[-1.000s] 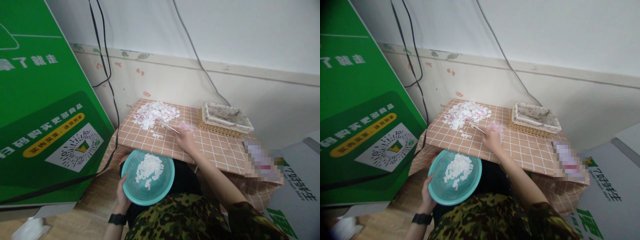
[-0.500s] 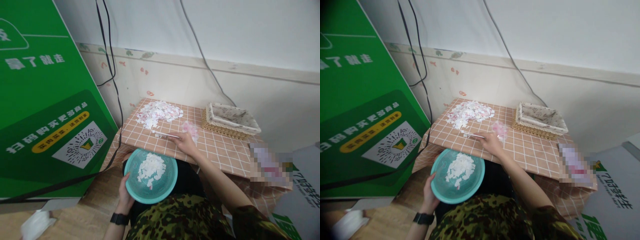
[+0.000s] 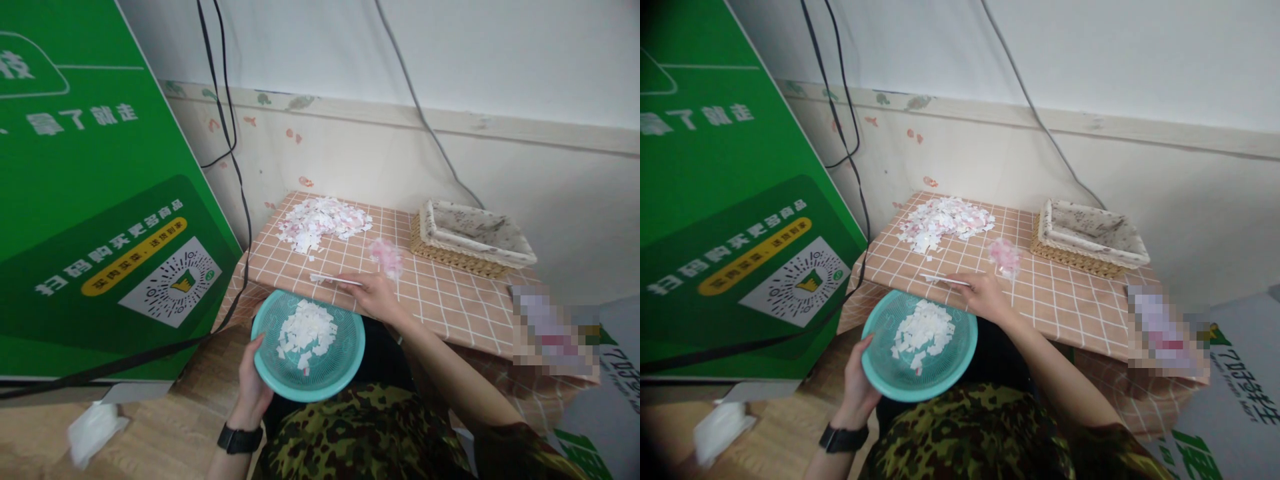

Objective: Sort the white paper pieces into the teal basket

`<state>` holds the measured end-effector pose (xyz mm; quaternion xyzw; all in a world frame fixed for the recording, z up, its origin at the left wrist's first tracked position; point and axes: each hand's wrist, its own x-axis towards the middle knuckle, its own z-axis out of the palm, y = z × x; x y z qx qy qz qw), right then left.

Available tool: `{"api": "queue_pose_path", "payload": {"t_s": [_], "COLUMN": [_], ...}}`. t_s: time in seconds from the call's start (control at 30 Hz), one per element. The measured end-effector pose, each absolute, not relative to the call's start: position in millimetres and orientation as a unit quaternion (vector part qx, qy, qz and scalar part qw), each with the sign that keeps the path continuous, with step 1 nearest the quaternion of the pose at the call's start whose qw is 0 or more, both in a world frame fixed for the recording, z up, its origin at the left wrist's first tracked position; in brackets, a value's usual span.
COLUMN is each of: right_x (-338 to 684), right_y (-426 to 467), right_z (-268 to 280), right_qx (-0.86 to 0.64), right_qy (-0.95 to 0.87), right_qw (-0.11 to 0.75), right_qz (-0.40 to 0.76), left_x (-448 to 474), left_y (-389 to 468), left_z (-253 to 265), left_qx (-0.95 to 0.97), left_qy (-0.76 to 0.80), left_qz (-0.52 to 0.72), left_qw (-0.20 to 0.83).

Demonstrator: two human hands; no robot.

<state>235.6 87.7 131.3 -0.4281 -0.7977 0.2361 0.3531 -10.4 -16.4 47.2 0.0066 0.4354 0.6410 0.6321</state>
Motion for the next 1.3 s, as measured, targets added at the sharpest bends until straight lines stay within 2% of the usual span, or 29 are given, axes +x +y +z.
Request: {"api": "queue_pose_path", "payload": {"t_s": [0.17,0.27,0.47,0.63,0.87,1.17,1.3], "right_x": [223,221,233,226,232,237,253], "right_y": [71,73,133,176,190,191,188], "right_z": [134,136,137,141,160,173,173], "right_qx": [-0.409,-0.412,-0.495,-0.433,-0.386,-0.378,-0.42], "right_qy": [-0.808,-0.788,-0.734,-0.789,-0.829,-0.839,-0.826], "right_qw": [0.338,0.36,0.43,0.393,0.339,0.298,0.307], "right_qz": [0.256,0.282,0.177,0.187,0.22,0.252,0.219], "left_x": [-13,-16,-21,-23,-28,-22,-21], "left_y": [-12,-11,-12,-12,-14,-16,-16], "left_z": [56,58,61,59,48,44,41], "left_qx": [0.008,0.013,0.01,-0.003,-0.001,-0.013,-0.012], "left_qy": [0.438,0.43,0.417,0.429,0.419,0.434,0.434], "left_qz": [0.63,0.628,0.633,0.624,0.62,0.596,0.594], "left_qw": [0.641,0.649,0.652,0.653,0.663,0.675,0.677]}}
